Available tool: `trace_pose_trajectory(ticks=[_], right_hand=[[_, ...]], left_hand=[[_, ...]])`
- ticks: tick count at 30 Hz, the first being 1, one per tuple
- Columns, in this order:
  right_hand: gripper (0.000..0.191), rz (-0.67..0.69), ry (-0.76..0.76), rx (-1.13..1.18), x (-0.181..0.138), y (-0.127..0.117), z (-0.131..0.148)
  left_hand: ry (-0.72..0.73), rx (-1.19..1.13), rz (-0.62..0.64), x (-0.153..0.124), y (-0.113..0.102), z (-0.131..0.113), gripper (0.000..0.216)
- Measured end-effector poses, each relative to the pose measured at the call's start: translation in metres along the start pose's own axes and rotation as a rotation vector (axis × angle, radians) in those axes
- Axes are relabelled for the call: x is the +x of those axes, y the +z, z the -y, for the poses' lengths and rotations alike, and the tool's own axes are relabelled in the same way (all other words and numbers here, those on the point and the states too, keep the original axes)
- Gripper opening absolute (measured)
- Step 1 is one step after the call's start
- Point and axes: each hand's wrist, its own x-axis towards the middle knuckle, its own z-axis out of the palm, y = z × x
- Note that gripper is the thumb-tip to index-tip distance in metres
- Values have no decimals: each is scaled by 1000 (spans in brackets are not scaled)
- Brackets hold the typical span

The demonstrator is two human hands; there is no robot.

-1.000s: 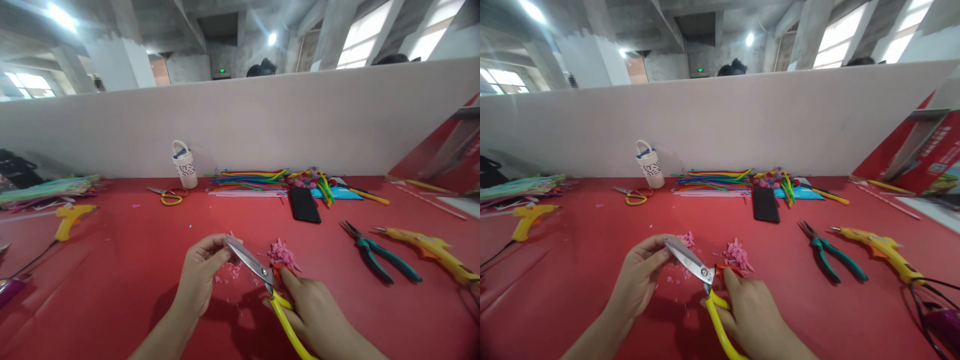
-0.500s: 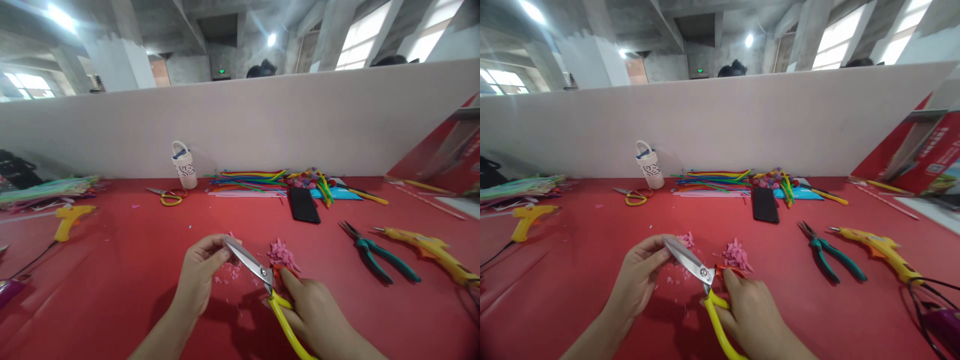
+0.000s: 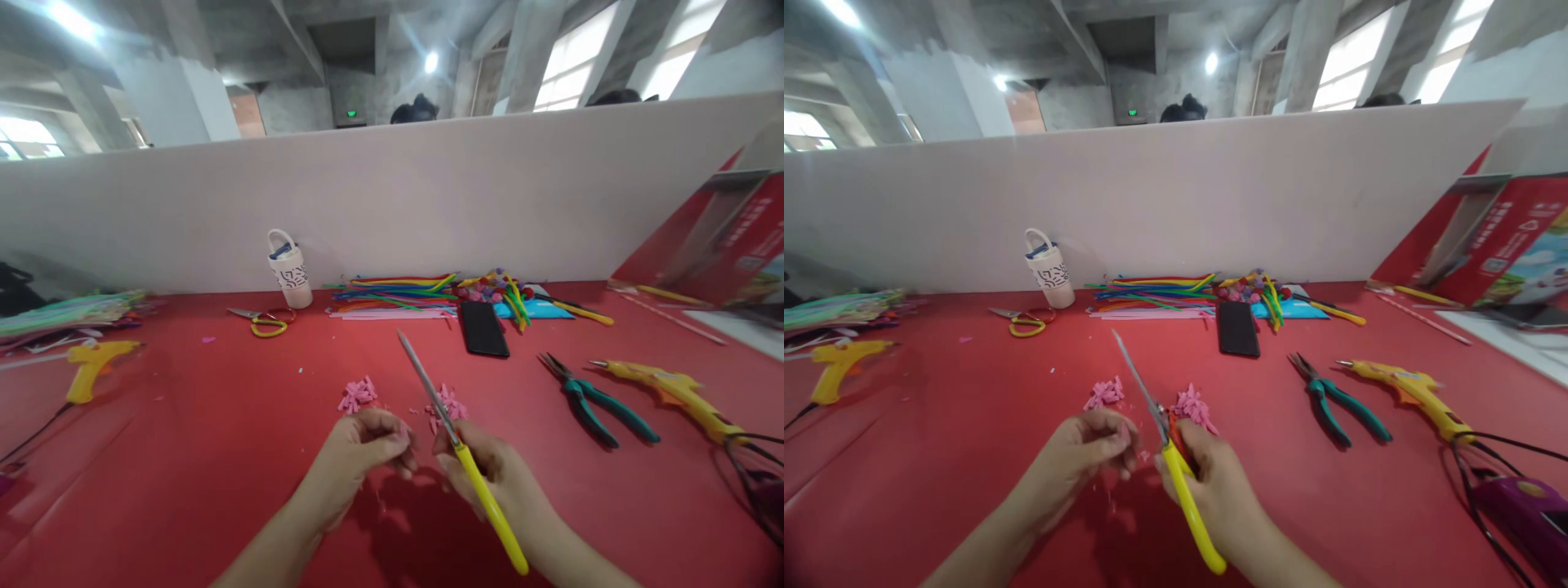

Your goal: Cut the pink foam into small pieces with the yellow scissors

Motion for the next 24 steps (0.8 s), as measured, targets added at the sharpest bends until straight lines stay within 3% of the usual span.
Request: trace_pose_trajectory(ticks=[5, 9, 13, 18, 21, 24], right_hand=[[25, 88, 148, 216, 2, -1, -6], [23, 181, 170, 242, 3, 1, -9], [12, 160, 152, 190, 2, 1, -8], [8, 37, 191, 129, 1, 0, -2], [10, 29, 207, 139, 1, 2, 2], [13, 48, 215, 156, 1, 5, 3]], left_hand=[[-169, 32, 200, -3, 7, 11, 8], [-227, 61, 258, -3, 9, 13, 12], [-185, 102, 213, -1, 8, 13, 12], [28, 371, 48, 1, 4, 11, 21], [-46, 441, 42, 0, 7, 14, 11], [-112, 339, 42, -2, 12, 19, 11]])
